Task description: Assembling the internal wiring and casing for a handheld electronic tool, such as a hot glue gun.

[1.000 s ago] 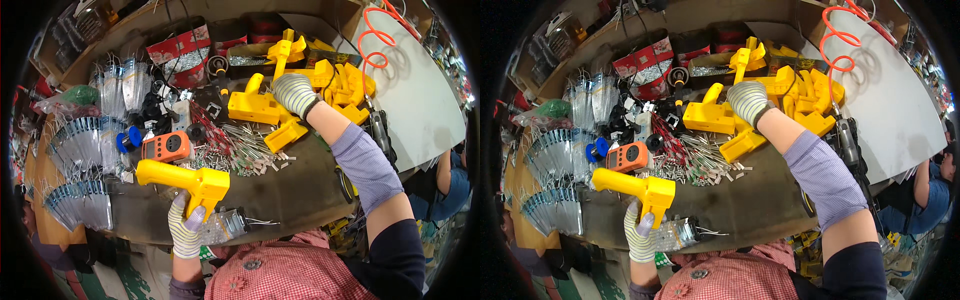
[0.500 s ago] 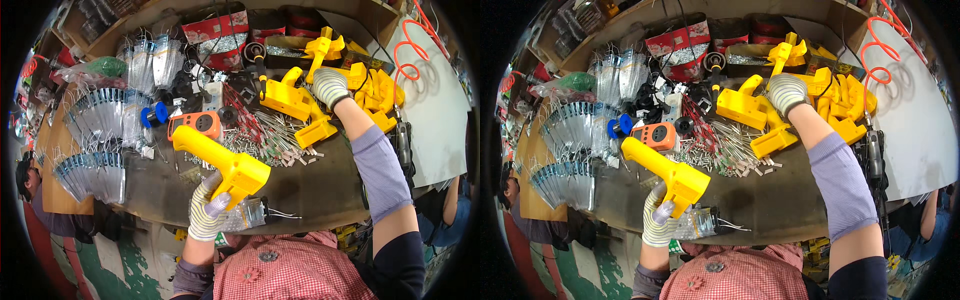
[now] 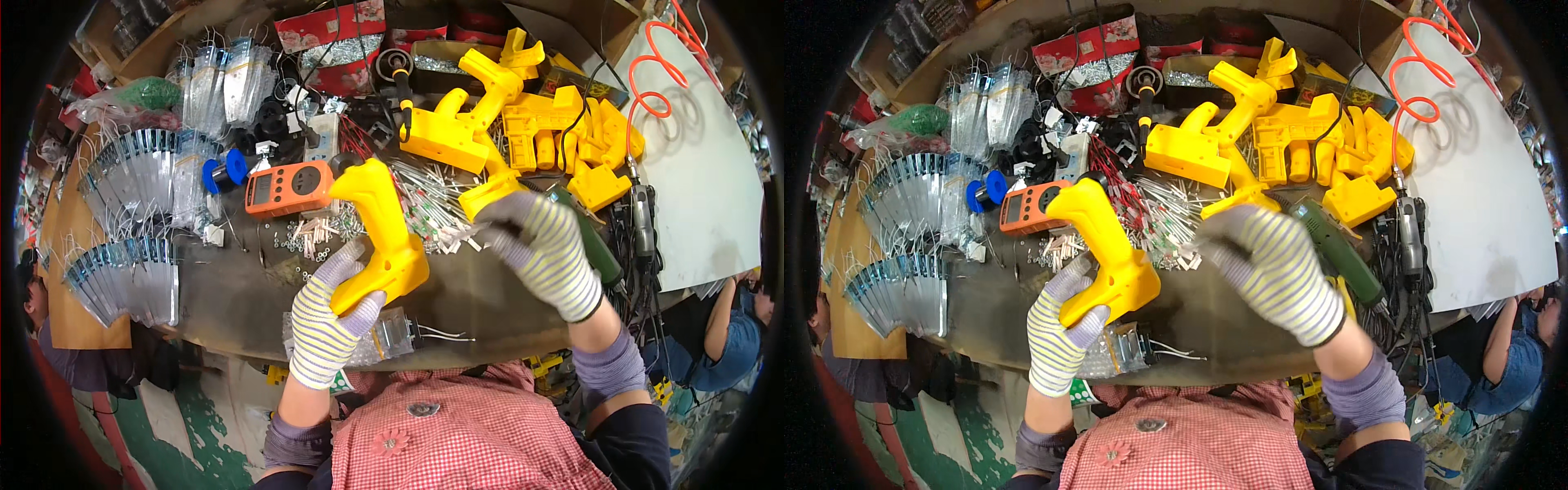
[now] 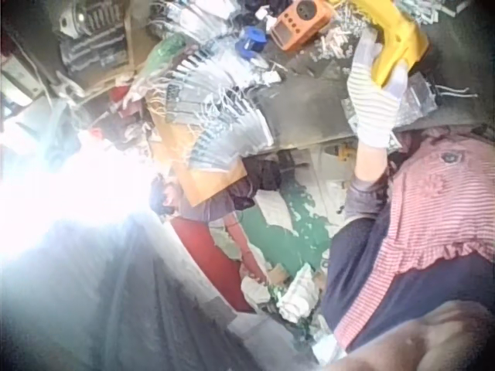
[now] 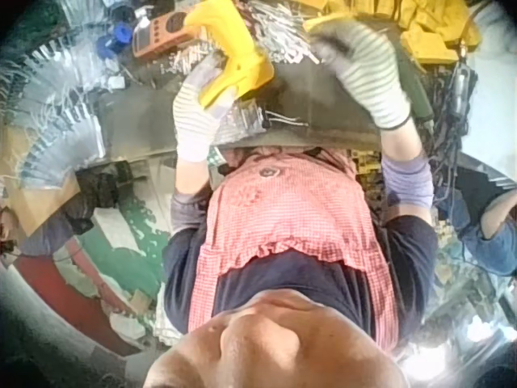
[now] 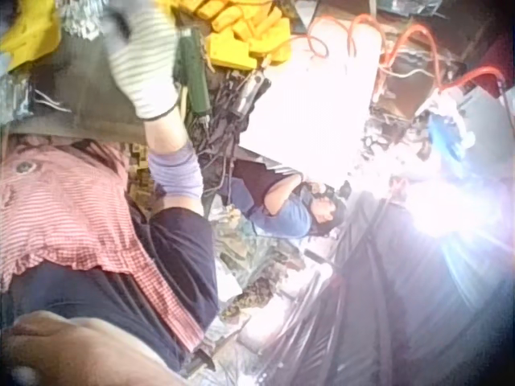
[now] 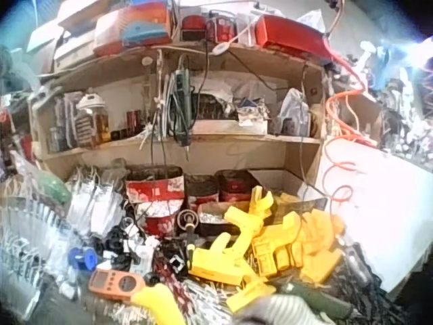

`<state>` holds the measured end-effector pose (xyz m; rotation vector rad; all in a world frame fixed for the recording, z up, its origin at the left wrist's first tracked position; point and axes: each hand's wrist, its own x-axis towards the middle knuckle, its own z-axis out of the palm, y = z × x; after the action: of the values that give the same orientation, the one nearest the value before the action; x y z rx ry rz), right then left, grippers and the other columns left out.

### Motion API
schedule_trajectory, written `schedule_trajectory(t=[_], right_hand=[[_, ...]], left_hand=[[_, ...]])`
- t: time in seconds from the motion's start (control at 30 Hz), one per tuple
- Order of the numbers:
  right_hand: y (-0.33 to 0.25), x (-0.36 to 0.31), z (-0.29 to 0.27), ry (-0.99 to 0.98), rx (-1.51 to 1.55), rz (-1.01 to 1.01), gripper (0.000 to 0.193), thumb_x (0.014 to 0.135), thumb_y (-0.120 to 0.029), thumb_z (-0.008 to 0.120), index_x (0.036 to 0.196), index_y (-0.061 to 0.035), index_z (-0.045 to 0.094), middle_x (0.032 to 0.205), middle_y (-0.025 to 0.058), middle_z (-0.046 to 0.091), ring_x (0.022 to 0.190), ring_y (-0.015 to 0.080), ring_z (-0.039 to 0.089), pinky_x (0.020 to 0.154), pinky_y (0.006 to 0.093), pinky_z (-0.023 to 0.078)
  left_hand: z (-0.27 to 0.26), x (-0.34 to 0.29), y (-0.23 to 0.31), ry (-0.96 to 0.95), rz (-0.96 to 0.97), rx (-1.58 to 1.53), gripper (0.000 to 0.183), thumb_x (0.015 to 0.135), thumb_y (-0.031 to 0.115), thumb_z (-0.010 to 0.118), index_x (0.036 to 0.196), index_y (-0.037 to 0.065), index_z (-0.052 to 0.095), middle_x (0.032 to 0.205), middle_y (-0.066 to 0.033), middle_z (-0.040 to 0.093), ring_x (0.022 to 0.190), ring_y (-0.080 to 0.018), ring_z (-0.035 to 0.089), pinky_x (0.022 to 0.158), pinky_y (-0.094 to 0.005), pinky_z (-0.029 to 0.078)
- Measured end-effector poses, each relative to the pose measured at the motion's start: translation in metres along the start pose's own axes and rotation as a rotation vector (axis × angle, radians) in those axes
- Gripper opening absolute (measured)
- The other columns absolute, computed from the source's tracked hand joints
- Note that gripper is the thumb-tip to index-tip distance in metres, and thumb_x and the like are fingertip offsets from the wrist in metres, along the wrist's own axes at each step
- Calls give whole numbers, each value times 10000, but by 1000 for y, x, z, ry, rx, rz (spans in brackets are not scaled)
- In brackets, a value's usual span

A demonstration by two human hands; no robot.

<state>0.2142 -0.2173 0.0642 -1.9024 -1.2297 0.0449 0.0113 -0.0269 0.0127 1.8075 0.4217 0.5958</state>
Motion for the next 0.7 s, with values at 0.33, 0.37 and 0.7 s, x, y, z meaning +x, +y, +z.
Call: schedule_trajectory(t=[0.33, 0.37, 0.7], right_hand=[[-9, -3, 12, -123, -277, -224, 181, 834, -171, 713, 982, -73, 677, 879, 110, 666, 852, 322, 668, 751, 409, 535], [-14, -1, 11, -125, -276, -225, 181, 834, -171, 713, 982, -73, 677, 879, 110, 666, 852, 322, 668, 751, 409, 535], [-33, 4, 32, -72, -200, -161, 226, 860, -272, 739, 860, -61, 656, 736, 140, 641, 669, 336, 646, 613, 430, 502]], left_hand=[[4, -3, 18, -10, 27, 368, 612, 766, 163, 807, 1336, 51, 614, 952, -137, 721, 850, -287, 702, 817, -358, 559], [5, -3, 19, -8, 25, 368, 612, 766, 163, 807, 1336, 51, 614, 952, -137, 721, 850, -287, 702, 817, -358, 559], [26, -4, 19, 20, 283, 494, 643, 761, 95, 789, 1366, 32, 582, 922, -132, 699, 810, -282, 685, 791, -368, 555]])
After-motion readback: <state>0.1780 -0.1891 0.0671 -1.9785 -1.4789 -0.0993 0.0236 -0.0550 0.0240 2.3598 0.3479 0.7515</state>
